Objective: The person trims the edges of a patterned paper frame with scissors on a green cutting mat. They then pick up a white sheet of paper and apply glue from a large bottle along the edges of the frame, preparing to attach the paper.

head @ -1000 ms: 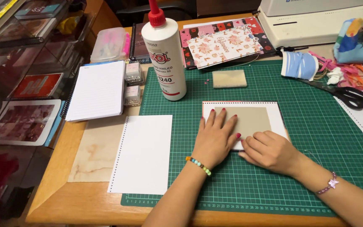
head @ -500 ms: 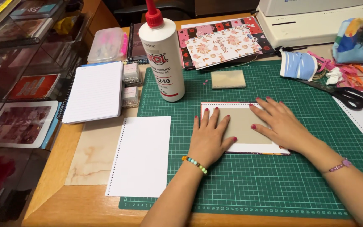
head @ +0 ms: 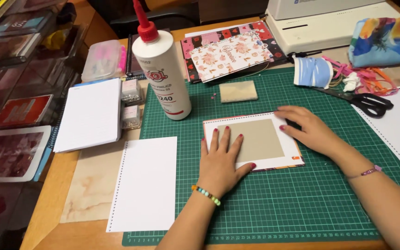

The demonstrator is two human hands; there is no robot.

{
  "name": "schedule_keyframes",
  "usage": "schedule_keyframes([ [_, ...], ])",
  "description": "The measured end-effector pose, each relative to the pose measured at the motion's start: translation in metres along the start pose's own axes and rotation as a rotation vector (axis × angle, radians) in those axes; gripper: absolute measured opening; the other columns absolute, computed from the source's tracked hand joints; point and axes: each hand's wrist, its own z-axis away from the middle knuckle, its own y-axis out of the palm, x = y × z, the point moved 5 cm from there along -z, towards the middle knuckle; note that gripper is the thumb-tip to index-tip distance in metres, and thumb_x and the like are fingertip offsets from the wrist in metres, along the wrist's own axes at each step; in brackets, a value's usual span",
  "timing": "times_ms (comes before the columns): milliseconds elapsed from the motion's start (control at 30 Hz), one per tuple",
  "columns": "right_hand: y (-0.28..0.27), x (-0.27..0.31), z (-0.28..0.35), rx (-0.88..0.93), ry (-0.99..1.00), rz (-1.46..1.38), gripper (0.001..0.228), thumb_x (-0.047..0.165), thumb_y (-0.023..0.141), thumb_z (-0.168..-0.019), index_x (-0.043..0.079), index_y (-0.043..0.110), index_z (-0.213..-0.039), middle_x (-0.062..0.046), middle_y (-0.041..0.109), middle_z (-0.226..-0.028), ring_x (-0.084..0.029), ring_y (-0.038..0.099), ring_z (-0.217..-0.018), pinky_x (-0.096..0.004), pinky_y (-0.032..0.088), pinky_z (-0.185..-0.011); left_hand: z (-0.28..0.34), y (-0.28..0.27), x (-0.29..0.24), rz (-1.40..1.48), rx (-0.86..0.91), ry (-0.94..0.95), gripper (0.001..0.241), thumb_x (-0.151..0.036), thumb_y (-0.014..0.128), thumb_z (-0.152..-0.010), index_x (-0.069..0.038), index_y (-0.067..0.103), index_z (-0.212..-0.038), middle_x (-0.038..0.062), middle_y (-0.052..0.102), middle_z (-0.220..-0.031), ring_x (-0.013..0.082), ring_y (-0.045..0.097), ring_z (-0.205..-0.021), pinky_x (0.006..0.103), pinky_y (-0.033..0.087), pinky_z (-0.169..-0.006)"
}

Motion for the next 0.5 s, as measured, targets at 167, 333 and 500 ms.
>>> schedule_keyframes([
  [167, 0.006, 0.004, 0.001, 0.052, -0.002, 0.026, 0.043, 0.023, 0.066, -0.095, 0.015, 0.065, -0.138, -0.012, 0.057, -0.15, -0.037, 0.047, -0.143, -0.056, 0.03, -0.122, -0.001, 0.001, 0.001, -0.009, -0.012, -0.001, 0.081, -0.07, 0.044, -0.094, -0.023, 0.033, -0.16, 0.016, 0.022, -0.168, 0.0438, 0.012, -0.155, 0.0682, 0.009, -0.119],
  [333, 0.014, 0.004, -0.003, 0.081, 0.017, 0.034, 0.043, 0.025, 0.062, -0.098, 0.017, 0.064, -0.14, -0.01, 0.054, -0.153, -0.036, 0.044, -0.146, -0.058, 0.025, -0.124, -0.001, 0.004, -0.006, 0.013, -0.114, 0.175, 0.082, -0.066, 0.051, -0.092, -0.02, 0.035, -0.159, 0.018, 0.027, -0.166, 0.0466, 0.016, -0.153, 0.0689, 0.012, -0.119],
  [500, 0.019, 0.001, -0.013, 0.118, -0.053, 0.084, 0.041, 0.026, 0.054, -0.103, 0.015, 0.061, -0.142, -0.01, 0.051, -0.156, -0.036, 0.04, -0.149, -0.057, 0.024, -0.124, -0.004, 0.012, -0.014, 0.008, -0.027, 0.199, 0.072, -0.064, 0.047, -0.095, -0.03, 0.037, -0.157, 0.008, 0.027, -0.168, 0.0434, 0.016, -0.155, 0.0696, 0.009, -0.12],
])
